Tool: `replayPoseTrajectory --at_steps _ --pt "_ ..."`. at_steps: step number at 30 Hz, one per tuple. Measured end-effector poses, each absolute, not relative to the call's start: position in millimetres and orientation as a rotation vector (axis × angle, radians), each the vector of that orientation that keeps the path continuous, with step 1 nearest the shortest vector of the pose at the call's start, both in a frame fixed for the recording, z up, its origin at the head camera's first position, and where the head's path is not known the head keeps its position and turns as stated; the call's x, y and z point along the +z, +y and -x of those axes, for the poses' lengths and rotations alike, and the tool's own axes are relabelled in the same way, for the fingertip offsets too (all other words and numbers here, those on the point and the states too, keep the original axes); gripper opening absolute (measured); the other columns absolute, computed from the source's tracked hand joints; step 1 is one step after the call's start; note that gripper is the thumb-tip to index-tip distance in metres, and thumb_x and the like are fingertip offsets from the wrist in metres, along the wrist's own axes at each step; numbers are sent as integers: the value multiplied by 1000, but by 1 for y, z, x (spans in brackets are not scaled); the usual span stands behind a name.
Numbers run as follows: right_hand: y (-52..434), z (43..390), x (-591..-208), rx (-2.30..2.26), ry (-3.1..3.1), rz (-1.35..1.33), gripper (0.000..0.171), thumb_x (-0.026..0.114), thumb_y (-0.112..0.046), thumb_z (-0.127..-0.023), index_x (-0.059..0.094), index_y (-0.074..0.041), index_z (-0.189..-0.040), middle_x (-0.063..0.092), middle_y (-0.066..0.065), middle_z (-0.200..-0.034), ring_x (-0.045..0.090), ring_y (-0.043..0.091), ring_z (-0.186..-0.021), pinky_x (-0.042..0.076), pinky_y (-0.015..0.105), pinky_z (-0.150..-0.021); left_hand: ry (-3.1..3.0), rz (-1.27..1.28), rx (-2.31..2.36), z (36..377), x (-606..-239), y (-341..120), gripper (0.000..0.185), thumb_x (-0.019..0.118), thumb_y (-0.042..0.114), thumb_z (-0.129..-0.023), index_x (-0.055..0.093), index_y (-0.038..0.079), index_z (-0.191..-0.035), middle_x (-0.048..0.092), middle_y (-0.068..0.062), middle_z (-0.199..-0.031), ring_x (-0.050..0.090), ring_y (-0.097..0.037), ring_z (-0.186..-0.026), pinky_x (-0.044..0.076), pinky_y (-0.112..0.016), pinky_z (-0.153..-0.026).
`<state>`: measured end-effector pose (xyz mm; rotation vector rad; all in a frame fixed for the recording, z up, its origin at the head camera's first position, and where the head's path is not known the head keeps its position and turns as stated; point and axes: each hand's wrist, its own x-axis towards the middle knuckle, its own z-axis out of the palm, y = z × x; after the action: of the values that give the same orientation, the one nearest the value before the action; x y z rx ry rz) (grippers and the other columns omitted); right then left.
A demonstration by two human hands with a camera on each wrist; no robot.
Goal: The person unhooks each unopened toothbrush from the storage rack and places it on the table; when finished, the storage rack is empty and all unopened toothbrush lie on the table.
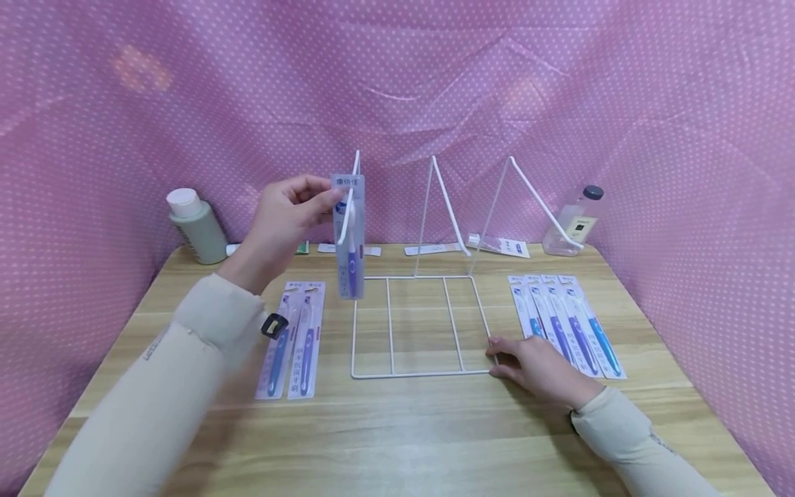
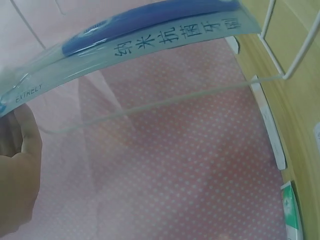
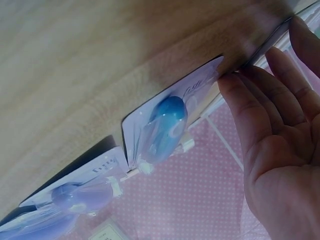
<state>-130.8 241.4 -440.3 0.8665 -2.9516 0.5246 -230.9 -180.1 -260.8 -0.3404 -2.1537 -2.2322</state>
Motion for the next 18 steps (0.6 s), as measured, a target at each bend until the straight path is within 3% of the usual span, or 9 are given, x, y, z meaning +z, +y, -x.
replayPoseTrajectory --at_steps 6,18 --pt "242 130 -441 522 -2975 -844 26 83 -23 -92 78 -14 -116 73 16 -133 74 35 -116 60 51 -98 -2166 413 -2233 208 -261 -182 18 79 21 -97 75 7 -107 70 0 -95 67 -12 -84 64 -27 -83" --pt "242 129 -439 532 -2996 -823 25 82 -23 -93 78 -14 -116 72 16 -133 74 35 -117 60 52 -100 -2218 522 -2199 163 -258 -185 11 75 17 -100 73 7 -105 69 -1 -95 66 -14 -88 63 -29 -88"
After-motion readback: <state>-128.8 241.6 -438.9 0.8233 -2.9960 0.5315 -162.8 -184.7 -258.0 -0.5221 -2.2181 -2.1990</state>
